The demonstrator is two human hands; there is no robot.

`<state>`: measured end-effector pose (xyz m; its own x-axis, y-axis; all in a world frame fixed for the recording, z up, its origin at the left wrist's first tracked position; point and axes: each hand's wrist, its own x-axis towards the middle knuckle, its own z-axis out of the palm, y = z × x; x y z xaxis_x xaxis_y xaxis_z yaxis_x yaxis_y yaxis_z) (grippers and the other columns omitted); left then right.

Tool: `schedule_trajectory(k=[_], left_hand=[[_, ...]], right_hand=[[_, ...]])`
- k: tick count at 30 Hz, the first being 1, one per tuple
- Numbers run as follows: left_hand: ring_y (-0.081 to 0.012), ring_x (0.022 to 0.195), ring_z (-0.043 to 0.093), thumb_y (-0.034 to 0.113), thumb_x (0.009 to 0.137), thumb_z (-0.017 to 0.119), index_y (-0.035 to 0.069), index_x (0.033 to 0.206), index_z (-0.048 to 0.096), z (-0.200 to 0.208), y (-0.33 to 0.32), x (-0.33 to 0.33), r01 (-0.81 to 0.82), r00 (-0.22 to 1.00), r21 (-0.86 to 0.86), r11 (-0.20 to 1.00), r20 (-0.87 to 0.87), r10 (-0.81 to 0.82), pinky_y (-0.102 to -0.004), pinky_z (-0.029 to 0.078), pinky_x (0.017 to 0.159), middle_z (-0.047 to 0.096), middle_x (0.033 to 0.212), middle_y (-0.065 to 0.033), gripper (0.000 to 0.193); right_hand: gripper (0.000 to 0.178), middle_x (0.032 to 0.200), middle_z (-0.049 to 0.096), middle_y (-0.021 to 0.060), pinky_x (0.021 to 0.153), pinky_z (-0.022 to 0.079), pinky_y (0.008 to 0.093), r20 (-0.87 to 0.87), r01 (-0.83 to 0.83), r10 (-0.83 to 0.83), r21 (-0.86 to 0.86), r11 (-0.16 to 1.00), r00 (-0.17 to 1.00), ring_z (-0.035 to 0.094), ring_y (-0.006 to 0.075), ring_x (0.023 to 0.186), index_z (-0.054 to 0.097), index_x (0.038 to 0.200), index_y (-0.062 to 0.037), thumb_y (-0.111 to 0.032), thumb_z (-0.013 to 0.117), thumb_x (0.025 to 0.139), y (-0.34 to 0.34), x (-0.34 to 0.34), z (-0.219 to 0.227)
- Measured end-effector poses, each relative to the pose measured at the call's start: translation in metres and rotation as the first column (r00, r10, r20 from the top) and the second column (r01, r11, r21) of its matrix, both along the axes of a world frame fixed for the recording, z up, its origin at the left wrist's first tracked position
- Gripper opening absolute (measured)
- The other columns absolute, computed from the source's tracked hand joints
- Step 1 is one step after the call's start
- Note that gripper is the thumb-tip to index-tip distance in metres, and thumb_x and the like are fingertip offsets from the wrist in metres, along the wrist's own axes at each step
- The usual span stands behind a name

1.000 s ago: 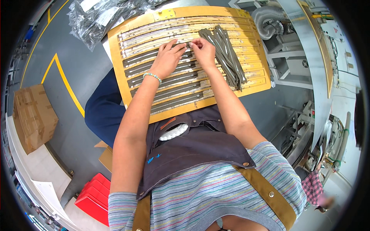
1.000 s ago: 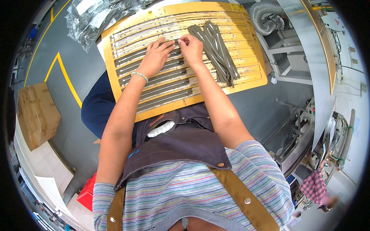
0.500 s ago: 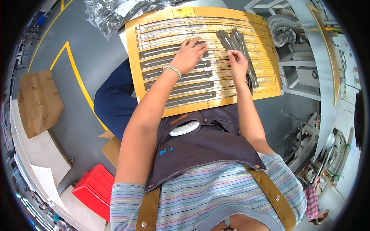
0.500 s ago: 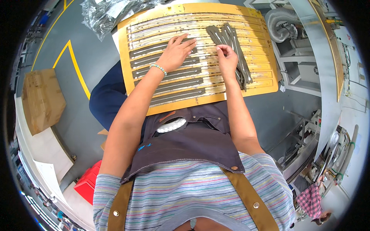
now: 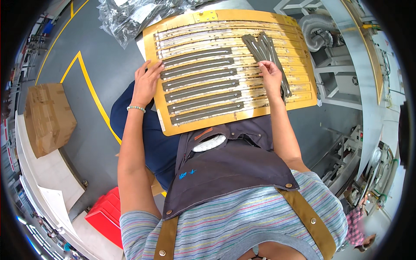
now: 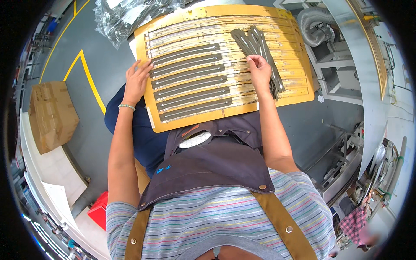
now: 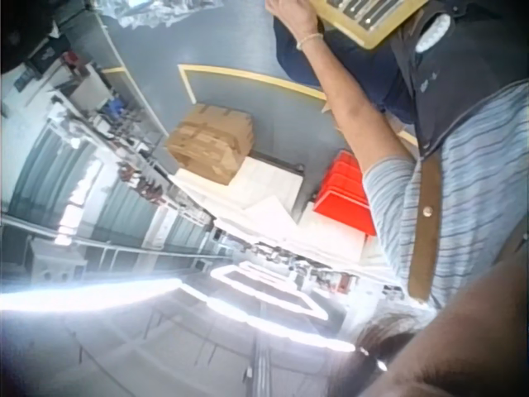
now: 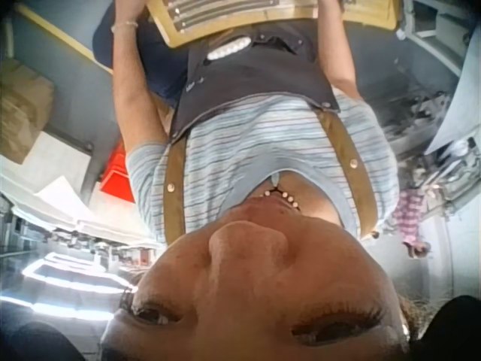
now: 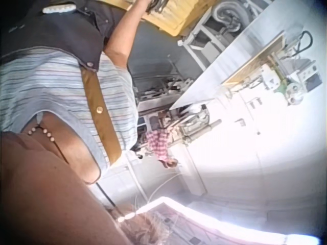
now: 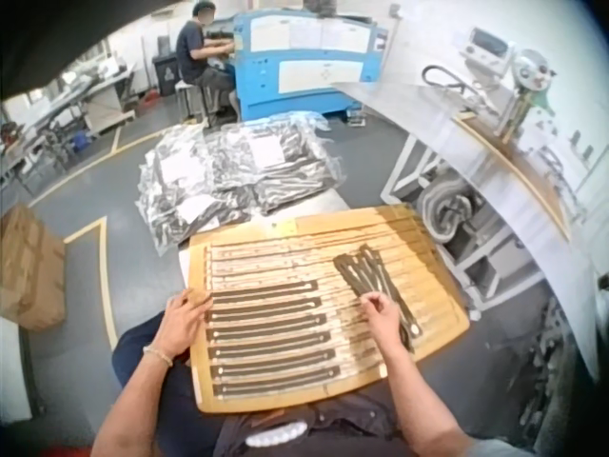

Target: The worker is manually inserting leather strips into a template or jig for assembly.

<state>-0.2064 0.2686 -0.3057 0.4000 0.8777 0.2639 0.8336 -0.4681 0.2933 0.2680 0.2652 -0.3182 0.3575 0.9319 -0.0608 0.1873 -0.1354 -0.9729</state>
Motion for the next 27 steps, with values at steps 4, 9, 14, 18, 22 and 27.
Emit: schedule_trajectory(k=[4, 9, 14, 18, 22, 27], left_hand=[[-0.0356, 0.149, 0.041, 0.014, 0.103, 0.063, 0.013, 0.136, 0.070, -0.017, 0.000, 0.009, -0.241, 0.966, 0.005, 0.971, 0.099, 0.239, -0.0517, 0.034, 0.120, 0.058, 0.155, -0.0030, 0.034], [-0.0403, 0.150, 0.037, 0.034, 0.099, 0.072, 0.004, 0.146, 0.058, -0.043, 0.015, 0.038, -0.505, 0.843, 0.021, 0.863, 0.227, 0.488, -0.0568, 0.030, 0.122, 0.048, 0.160, -0.0176, 0.058], [-0.0439, 0.148, 0.039, 0.052, 0.092, 0.078, -0.009, 0.153, 0.045, -0.061, 0.025, 0.036, -0.694, 0.694, -0.128, 0.708, 0.142, 0.706, -0.0528, 0.032, 0.123, 0.048, 0.157, -0.0274, 0.092], [-0.0445, 0.145, 0.042, 0.052, 0.093, 0.076, -0.012, 0.151, 0.046, -0.058, 0.034, 0.042, -0.629, 0.710, -0.220, 0.745, 0.226, 0.667, -0.0495, 0.033, 0.123, 0.054, 0.150, -0.0301, 0.090], [-0.0439, 0.144, 0.044, 0.047, 0.095, 0.075, -0.010, 0.148, 0.052, -0.057, 0.030, 0.034, -0.659, 0.696, -0.136, 0.740, 0.262, 0.668, -0.0490, 0.033, 0.123, 0.056, 0.149, -0.0289, 0.081], [-0.0336, 0.133, 0.057, 0.024, 0.100, 0.073, -0.001, 0.137, 0.063, -0.011, 0.020, 0.084, -0.613, 0.750, 0.155, 0.774, 0.423, 0.509, -0.0424, 0.042, 0.115, 0.065, 0.137, -0.0203, 0.045]], right_hand=[[0.011, 0.091, 0.073, -0.0017, 0.068, 0.053, 0.0230, -0.036, -0.001, 0.002, 0.008, 1.000, 0.999, 0.064, 0.0050, 0.080, 0.075, 0.107, -0.0027, -0.011, 0.074, 0.099, -0.003, 0.010, 0.002], [0.016, 0.091, 0.076, 0.0075, 0.075, 0.055, 0.0335, 0.303, 0.038, -0.061, 0.083, 0.996, 0.951, 0.070, 0.0156, 0.082, 0.079, 0.103, -0.0044, -0.018, 0.076, 0.095, 0.008, 0.034, 0.002], [0.015, 0.092, 0.074, 0.0120, 0.078, 0.056, 0.0368, 0.557, -0.064, -0.011, 0.116, 0.991, 0.831, 0.071, 0.0271, 0.082, 0.080, 0.102, -0.0055, -0.017, 0.075, 0.093, 0.027, 0.019, 0.033], [0.018, 0.094, 0.075, 0.0119, 0.077, 0.057, 0.0433, 0.713, -0.121, -0.004, 0.125, 0.985, 0.701, 0.071, 0.0325, 0.086, 0.080, 0.096, -0.0068, -0.024, 0.078, 0.090, 0.045, 0.017, 0.020], [0.014, 0.095, 0.075, 0.0095, 0.076, 0.056, 0.0423, 0.675, -0.033, 0.040, -0.024, 0.999, 0.736, 0.071, 0.0313, 0.085, 0.080, 0.094, -0.0099, -0.023, 0.078, 0.090, 0.058, 0.012, 0.014], [0.014, 0.092, 0.075, 0.0112, 0.077, 0.057, 0.0368, 0.449, 0.011, -0.060, 0.112, 0.994, 0.891, 0.074, 0.0253, 0.085, 0.074, 0.100, -0.0056, -0.019, 0.074, 0.096, 0.055, 0.027, 0.010]])
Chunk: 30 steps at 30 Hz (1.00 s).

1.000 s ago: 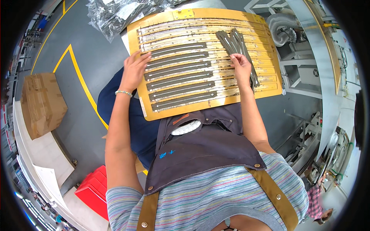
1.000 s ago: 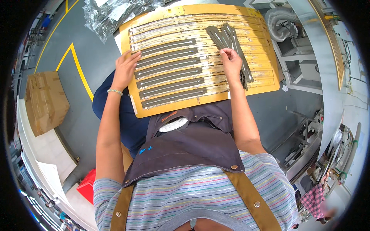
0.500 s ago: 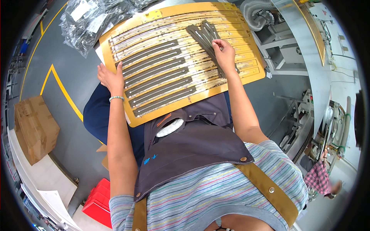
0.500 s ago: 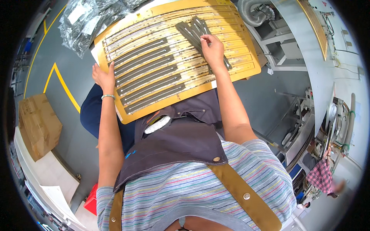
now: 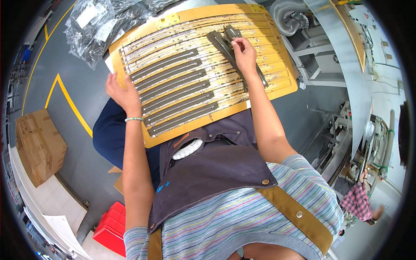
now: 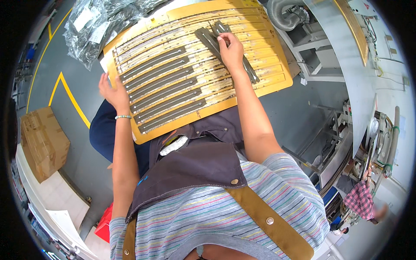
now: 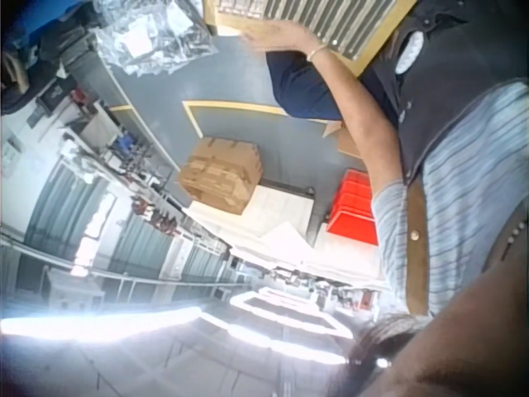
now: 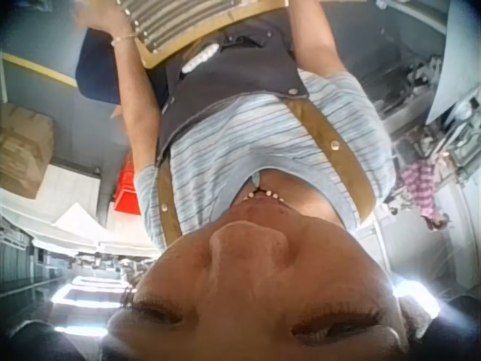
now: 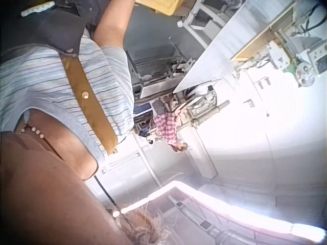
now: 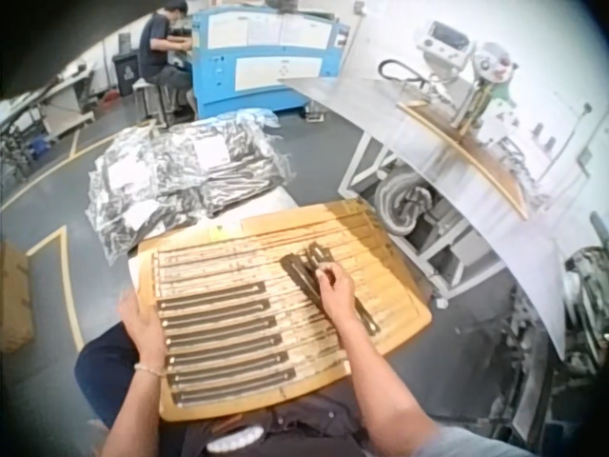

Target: The worker is manually inserting leather strips into a template or jig for assembly.

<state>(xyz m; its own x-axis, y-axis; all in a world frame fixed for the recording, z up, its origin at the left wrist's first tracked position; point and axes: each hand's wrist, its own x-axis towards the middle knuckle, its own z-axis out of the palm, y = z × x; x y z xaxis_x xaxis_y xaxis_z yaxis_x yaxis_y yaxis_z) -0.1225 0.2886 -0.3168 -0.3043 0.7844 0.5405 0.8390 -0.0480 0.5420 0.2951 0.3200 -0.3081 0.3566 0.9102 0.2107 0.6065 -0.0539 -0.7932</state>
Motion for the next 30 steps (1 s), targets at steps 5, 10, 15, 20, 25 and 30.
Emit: schedule_trajectory(k=[5, 10, 15, 20, 25, 30], left_hand=[[-0.0095, 0.088, 0.069, 0.031, 0.103, 0.073, 0.004, 0.127, 0.072, 0.050, -0.020, 0.089, 0.679, 0.418, -0.195, 0.708, 0.896, -0.153, -0.0272, 0.056, 0.078, 0.077, 0.106, -0.0040, 0.035], [-0.0096, 0.086, 0.070, 0.025, 0.103, 0.075, 0.000, 0.124, 0.071, 0.043, -0.028, 0.120, 0.706, 0.205, -0.133, 0.695, 0.979, -0.020, -0.0237, 0.053, 0.070, 0.076, 0.105, -0.0056, 0.033], [-0.0128, 0.086, 0.072, 0.015, 0.103, 0.072, -0.002, 0.116, 0.073, 0.031, -0.041, 0.080, 0.714, 0.216, -0.141, 0.685, 0.976, -0.024, -0.0239, 0.056, 0.073, 0.076, 0.103, -0.0061, 0.021], [-0.0131, 0.083, 0.073, 0.008, 0.100, 0.075, -0.003, 0.114, 0.072, 0.021, -0.057, 0.023, 0.630, 0.286, -0.120, 0.767, 0.954, -0.085, -0.0248, 0.057, 0.072, 0.077, 0.099, -0.0068, 0.018], [-0.0123, 0.082, 0.073, 0.003, 0.098, 0.076, -0.003, 0.112, 0.072, 0.016, -0.050, -0.013, 0.531, 0.428, -0.236, 0.814, 0.904, -0.016, -0.0240, 0.057, 0.071, 0.077, 0.097, -0.0074, 0.016], [-0.0067, 0.073, 0.064, 0.016, 0.099, 0.078, 0.001, 0.103, 0.081, -0.013, -0.009, -0.032, 0.341, 0.674, -0.229, 0.912, 0.736, -0.068, -0.0238, 0.053, 0.069, 0.073, 0.089, -0.0004, 0.016]], right_hand=[[0.013, 0.091, 0.074, 0.0147, 0.076, 0.056, 0.0346, -0.074, -0.333, 0.332, 0.003, 0.943, 0.940, 0.073, 0.0254, 0.084, 0.064, 0.105, -0.0027, -0.015, 0.068, 0.101, -0.037, -0.061, 0.052], [0.020, 0.099, 0.067, 0.0146, 0.081, 0.055, 0.0364, 0.089, -0.617, 0.615, 0.007, 0.787, 0.784, 0.068, 0.0320, 0.092, 0.065, 0.110, -0.0012, -0.007, 0.074, 0.093, -0.066, -0.105, 0.067], [0.039, 0.104, 0.071, 0.0103, 0.087, 0.055, 0.0349, -0.233, -0.683, 0.653, -0.076, 0.726, 0.721, 0.068, 0.0221, 0.095, 0.066, 0.130, -0.0014, -0.009, 0.078, 0.093, -0.073, -0.113, 0.053], [0.016, 0.088, 0.073, -0.0024, 0.072, 0.052, 0.0218, -0.544, -0.722, 0.523, -0.252, 0.644, 0.656, 0.064, 0.0041, 0.080, 0.078, 0.109, -0.0009, -0.011, 0.080, 0.096, -0.066, -0.087, 0.036], [0.013, 0.089, 0.073, -0.0024, 0.071, 0.055, 0.0232, -0.593, -0.715, 0.445, -0.356, 0.602, 0.671, 0.064, 0.0045, 0.078, 0.077, 0.106, -0.0017, -0.012, 0.078, 0.098, -0.053, -0.067, 0.023], [0.010, 0.082, 0.065, -0.0074, 0.068, 0.048, 0.0206, -0.534, -0.694, 0.482, -0.320, 0.645, 0.694, 0.055, 0.0016, 0.074, 0.074, 0.102, -0.0053, -0.016, 0.074, 0.102, -0.004, -0.079, 0.023]])
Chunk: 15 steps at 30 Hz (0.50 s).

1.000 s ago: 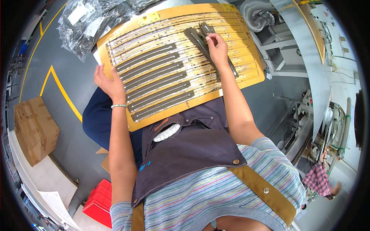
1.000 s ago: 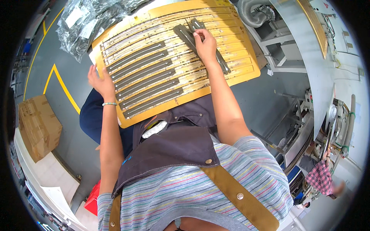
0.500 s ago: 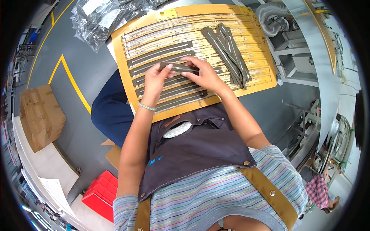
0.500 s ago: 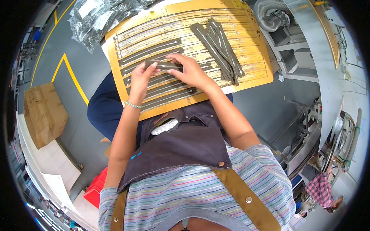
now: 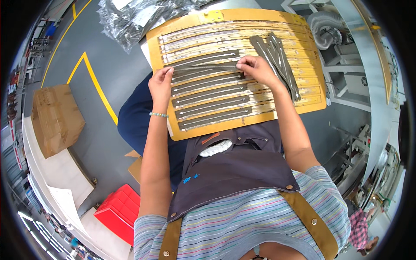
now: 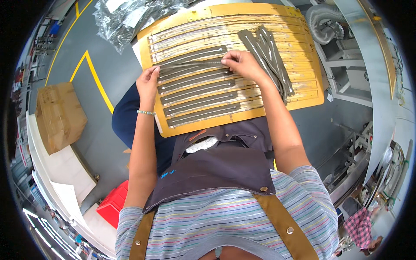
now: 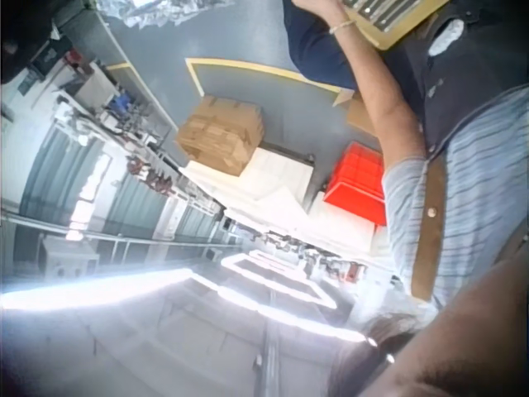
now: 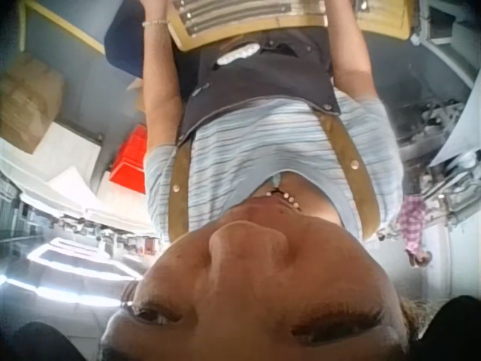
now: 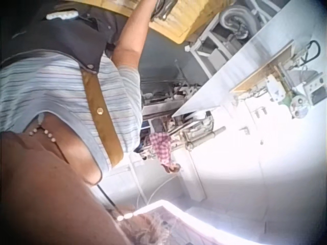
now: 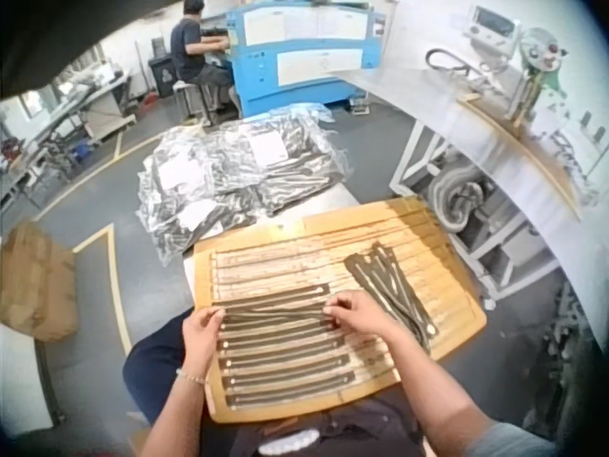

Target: The worker is manually inserting leather strips into a template or jig for assembly.

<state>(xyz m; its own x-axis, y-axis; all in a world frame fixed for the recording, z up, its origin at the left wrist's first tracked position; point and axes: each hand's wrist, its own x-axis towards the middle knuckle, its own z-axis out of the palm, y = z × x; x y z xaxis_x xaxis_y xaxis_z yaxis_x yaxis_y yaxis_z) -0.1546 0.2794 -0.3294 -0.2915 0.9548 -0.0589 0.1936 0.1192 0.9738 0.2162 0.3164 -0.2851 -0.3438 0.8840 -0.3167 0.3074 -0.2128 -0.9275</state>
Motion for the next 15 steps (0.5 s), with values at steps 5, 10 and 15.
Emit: schedule_trajectory(k=[5, 10, 15], left_hand=[[-0.0142, 0.072, 0.071, 0.016, 0.092, 0.081, 0.002, 0.097, 0.079, -0.001, 0.047, 0.002, -0.146, 0.943, 0.014, 0.989, -0.301, 0.144, -0.0305, 0.057, 0.071, 0.076, 0.084, -0.0061, 0.015], [-0.0281, 0.077, 0.075, 0.023, 0.090, 0.079, 0.009, 0.088, 0.076, 0.011, 0.060, 0.012, -0.239, 0.795, -0.062, 0.969, -0.585, 0.158, -0.0418, 0.057, 0.072, 0.077, 0.082, -0.0071, 0.014], [-0.0280, 0.079, 0.074, 0.023, 0.090, 0.080, 0.009, 0.088, 0.075, 0.011, 0.063, 0.012, -0.265, 0.781, -0.064, 0.962, -0.600, 0.175, -0.0425, 0.056, 0.073, 0.076, 0.083, -0.0062, 0.014]], right_hand=[[0.018, 0.078, 0.067, -0.0049, 0.063, 0.048, 0.0224, 0.102, 0.033, -0.033, 0.000, 0.999, 0.994, 0.059, 0.0036, 0.071, 0.075, 0.097, -0.0068, -0.025, 0.078, 0.098, 0.070, -0.020, -0.003], [0.022, 0.077, 0.069, -0.0046, 0.056, 0.045, 0.0225, 0.168, 0.011, -0.001, -0.053, 0.999, 0.986, 0.060, 0.0043, 0.068, 0.071, 0.087, -0.0104, -0.028, 0.081, 0.096, 0.104, -0.025, -0.015], [0.023, 0.076, 0.069, -0.0045, 0.053, 0.045, 0.0227, 0.172, 0.024, -0.014, -0.054, 0.998, 0.985, 0.060, 0.0039, 0.065, 0.071, 0.085, -0.0110, -0.029, 0.082, 0.095, 0.109, -0.028, -0.024]])
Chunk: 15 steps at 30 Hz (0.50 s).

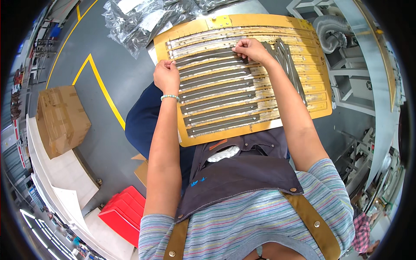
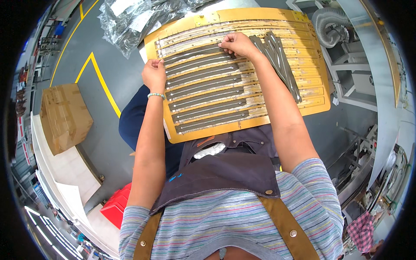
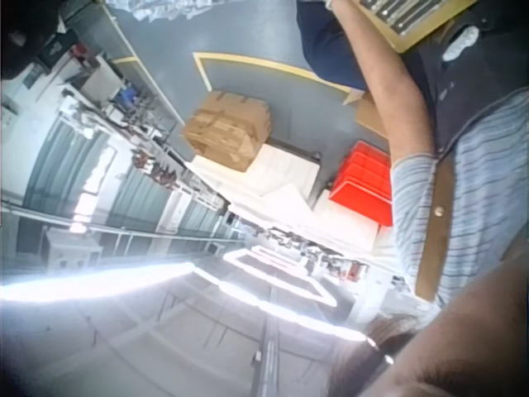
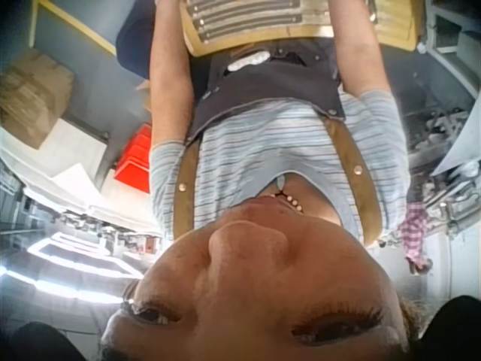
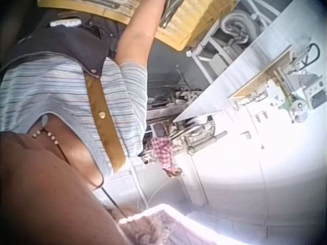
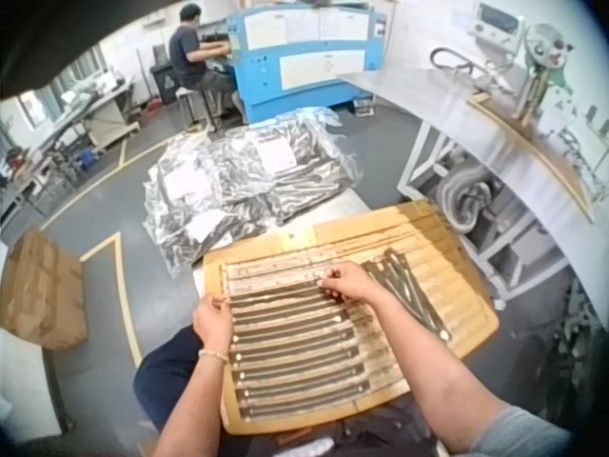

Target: The worker is manually inserting leather strips into a template or jig for assembly.

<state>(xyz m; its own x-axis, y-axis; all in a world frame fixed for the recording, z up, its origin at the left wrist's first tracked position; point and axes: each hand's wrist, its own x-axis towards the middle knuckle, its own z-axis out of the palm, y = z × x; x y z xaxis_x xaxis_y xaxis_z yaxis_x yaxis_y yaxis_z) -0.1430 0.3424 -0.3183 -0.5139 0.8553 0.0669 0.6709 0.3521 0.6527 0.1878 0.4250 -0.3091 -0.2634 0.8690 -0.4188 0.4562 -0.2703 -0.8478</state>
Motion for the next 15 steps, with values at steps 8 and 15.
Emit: schedule_trajectory(k=[8, 15], left_hand=[[-0.0296, 0.083, 0.073, 0.020, 0.090, 0.078, 0.011, 0.088, 0.075, -0.003, 0.004, 0.002, 0.021, 0.999, -0.030, 0.999, -0.042, -0.022, -0.0448, 0.056, 0.074, 0.075, 0.086, -0.0069, 0.010], [-0.0352, 0.109, 0.063, 0.016, 0.090, 0.079, 0.002, 0.107, 0.068, -0.012, 0.002, -0.008, -0.087, 0.996, 0.257, 0.963, 0.027, 0.083, -0.0446, 0.050, 0.096, 0.059, 0.121, -0.0178, 0.025]], right_hand=[[0.024, 0.076, 0.070, -0.0052, 0.052, 0.045, 0.0226, 0.040, 0.056, -0.056, -0.006, 0.998, 0.998, 0.059, 0.0039, 0.063, 0.072, 0.085, -0.0119, -0.031, 0.083, 0.094, -0.004, -0.002, 0.006], [0.025, 0.077, 0.072, -0.0038, 0.055, 0.049, 0.0234, 0.056, 0.067, -0.070, 0.065, 0.996, 0.996, 0.060, 0.0044, 0.061, 0.074, 0.089, -0.0109, -0.033, 0.084, 0.093, -0.012, -0.009, 0.013]])
